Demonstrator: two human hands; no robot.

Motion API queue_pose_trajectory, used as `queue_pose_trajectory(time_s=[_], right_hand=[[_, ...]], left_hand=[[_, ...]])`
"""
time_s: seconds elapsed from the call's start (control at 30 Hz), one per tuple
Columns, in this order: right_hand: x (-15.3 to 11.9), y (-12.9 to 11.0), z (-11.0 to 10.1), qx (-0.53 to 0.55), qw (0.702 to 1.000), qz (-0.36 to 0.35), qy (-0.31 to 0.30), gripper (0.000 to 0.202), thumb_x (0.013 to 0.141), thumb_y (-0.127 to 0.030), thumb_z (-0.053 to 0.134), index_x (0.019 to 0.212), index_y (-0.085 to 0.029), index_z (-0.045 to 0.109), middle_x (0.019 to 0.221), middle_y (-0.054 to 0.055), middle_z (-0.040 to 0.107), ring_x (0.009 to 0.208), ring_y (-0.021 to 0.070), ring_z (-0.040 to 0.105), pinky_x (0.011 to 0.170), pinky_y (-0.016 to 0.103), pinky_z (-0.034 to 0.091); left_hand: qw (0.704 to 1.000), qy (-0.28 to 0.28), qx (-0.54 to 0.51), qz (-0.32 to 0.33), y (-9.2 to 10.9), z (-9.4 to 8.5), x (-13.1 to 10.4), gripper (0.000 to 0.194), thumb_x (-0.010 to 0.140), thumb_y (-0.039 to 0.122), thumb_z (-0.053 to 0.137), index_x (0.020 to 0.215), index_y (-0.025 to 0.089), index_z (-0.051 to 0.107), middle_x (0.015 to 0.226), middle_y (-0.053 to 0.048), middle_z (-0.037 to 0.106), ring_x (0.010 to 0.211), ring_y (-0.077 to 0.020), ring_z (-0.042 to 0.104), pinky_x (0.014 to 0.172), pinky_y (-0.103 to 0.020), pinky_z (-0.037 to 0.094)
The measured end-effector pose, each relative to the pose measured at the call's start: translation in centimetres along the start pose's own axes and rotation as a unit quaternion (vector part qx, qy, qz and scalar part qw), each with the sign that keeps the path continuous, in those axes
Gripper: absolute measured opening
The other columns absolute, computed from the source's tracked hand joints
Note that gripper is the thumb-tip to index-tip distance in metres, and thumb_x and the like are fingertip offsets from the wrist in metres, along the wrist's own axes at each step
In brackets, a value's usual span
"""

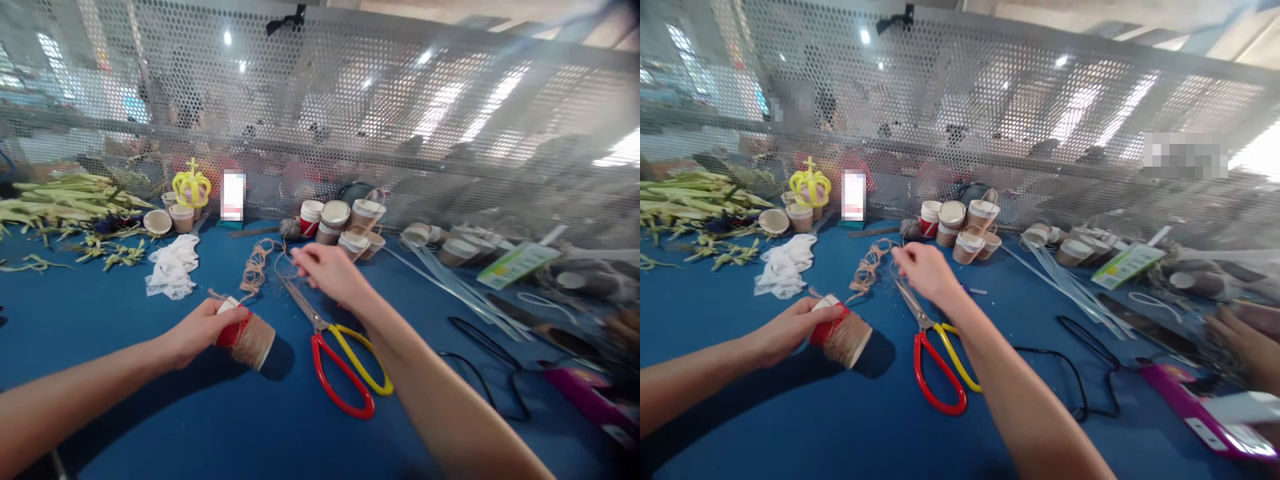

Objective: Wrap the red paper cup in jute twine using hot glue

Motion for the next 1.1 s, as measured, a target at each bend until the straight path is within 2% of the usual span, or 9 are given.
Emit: queue_pose_trajectory(time_s=[0.17, 0.3, 0.43, 0.63, 0.73, 0.8, 0.87, 0.97, 1.1], right_hand=[[-2.5, 5.8, -4.1, -0.103, 0.985, 0.104, 0.091, 0.025, 0.077, -0.038, 0.045, 0.063, -0.018, 0.053, 0.058, 0.002, 0.057, 0.050, 0.0129, 0.051, 0.047, 0.023, 0.035], [-3.7, 9.6, -3.3, -0.158, 0.974, 0.155, 0.049, 0.024, 0.058, -0.028, 0.064, 0.043, -0.021, 0.046, 0.043, -0.001, 0.049, 0.049, 0.0173, 0.051, 0.049, 0.026, 0.032], [-3.8, 10.7, -2.3, -0.156, 0.971, 0.181, 0.032, 0.025, 0.054, -0.017, 0.063, 0.041, -0.022, 0.042, 0.044, 0.000, 0.049, 0.052, 0.0181, 0.053, 0.050, 0.027, 0.033], [-4.6, 8.5, -3.1, -0.066, 0.976, 0.205, 0.035, 0.005, 0.067, -0.022, 0.055, 0.067, -0.018, 0.053, 0.054, 0.001, 0.058, 0.050, 0.0146, 0.056, 0.049, 0.024, 0.041], [-6.0, 5.8, -3.7, 0.088, 0.979, 0.181, 0.034, 0.020, 0.069, -0.035, 0.058, 0.077, -0.017, 0.055, 0.065, 0.002, 0.061, 0.055, 0.0122, 0.056, 0.051, 0.022, 0.044], [-7.0, 3.9, -3.4, 0.168, 0.967, 0.191, 0.004, 0.024, 0.067, -0.040, 0.060, 0.064, -0.017, 0.054, 0.056, -0.001, 0.056, 0.048, 0.0097, 0.050, 0.045, 0.020, 0.041], [-8.0, 2.1, -2.6, 0.175, 0.967, 0.182, -0.033, 0.030, 0.068, -0.042, 0.058, 0.053, -0.017, 0.053, 0.047, -0.002, 0.052, 0.042, 0.0080, 0.046, 0.041, 0.019, 0.038], [-9.4, 0.2, -0.3, 0.203, 0.964, 0.157, -0.061, 0.022, 0.069, -0.039, 0.056, 0.072, -0.017, 0.061, 0.047, -0.003, 0.054, 0.040, 0.0081, 0.047, 0.039, 0.019, 0.038], [-10.8, 0.1, 2.8, 0.184, 0.961, 0.193, -0.070, 0.023, 0.067, -0.039, 0.054, 0.070, -0.018, 0.061, 0.037, -0.005, 0.049, 0.032, 0.0089, 0.044, 0.033, 0.020, 0.037]], left_hand=[[0.998, 0.052, -0.034, 0.013, -0.6, -0.3, -0.2, 0.032, 0.069, 0.044, 0.060, 0.069, 0.013, 0.066, 0.057, 0.000, 0.063, 0.053, -0.0112, 0.052, 0.051, -0.019, 0.038], [0.998, 0.039, -0.004, 0.043, -0.7, 0.0, -0.5, 0.038, 0.068, 0.048, 0.059, 0.069, 0.010, 0.066, 0.059, -0.002, 0.063, 0.056, -0.0130, 0.052, 0.056, -0.021, 0.040], [0.998, 0.018, 0.016, 0.060, -0.4, 0.3, -0.7, 0.041, 0.069, 0.050, 0.056, 0.067, 0.010, 0.065, 0.058, -0.002, 0.062, 0.056, -0.0130, 0.050, 0.058, -0.022, 0.039], [0.996, 0.039, 0.037, 0.066, -0.3, 0.3, -0.6, 0.045, 0.068, 0.054, 0.054, 0.060, 0.011, 0.063, 0.059, -0.002, 0.061, 0.057, -0.0133, 0.050, 0.059, -0.022, 0.040], [0.997, 0.025, 0.032, 0.063, -0.3, 0.4, -0.6, 0.046, 0.071, 0.054, 0.050, 0.061, 0.011, 0.063, 0.061, -0.003, 0.062, 0.059, -0.0134, 0.051, 0.060, -0.022, 0.040], [0.996, 0.014, 0.041, 0.073, -0.2, 0.4, -0.6, 0.044, 0.074, 0.051, 0.048, 0.060, 0.012, 0.062, 0.058, -0.002, 0.060, 0.058, -0.0131, 0.050, 0.058, -0.021, 0.039], [0.994, 0.008, 0.064, 0.084, 0.1, 0.3, -0.7, 0.043, 0.077, 0.048, 0.045, 0.059, 0.012, 0.061, 0.056, -0.001, 0.057, 0.055, -0.0122, 0.048, 0.055, -0.020, 0.037], [0.990, 0.018, 0.114, 0.077, 0.5, 0.0, -0.6, 0.045, 0.080, 0.046, 0.040, 0.059, 0.012, 0.058, 0.053, 0.001, 0.052, 0.050, -0.0104, 0.042, 0.051, -0.020, 0.033], [0.984, 0.015, 0.161, 0.072, 0.9, -0.4, -0.5, 0.046, 0.081, 0.047, 0.038, 0.057, 0.012, 0.056, 0.051, 0.002, 0.048, 0.047, -0.0092, 0.037, 0.048, -0.020, 0.031]])
Point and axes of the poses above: each hand's wrist, its own x-axis towards the middle knuckle, its own z-axis out of the palm, y = z × x, the point moved 2 cm from there along x, towards the middle knuckle
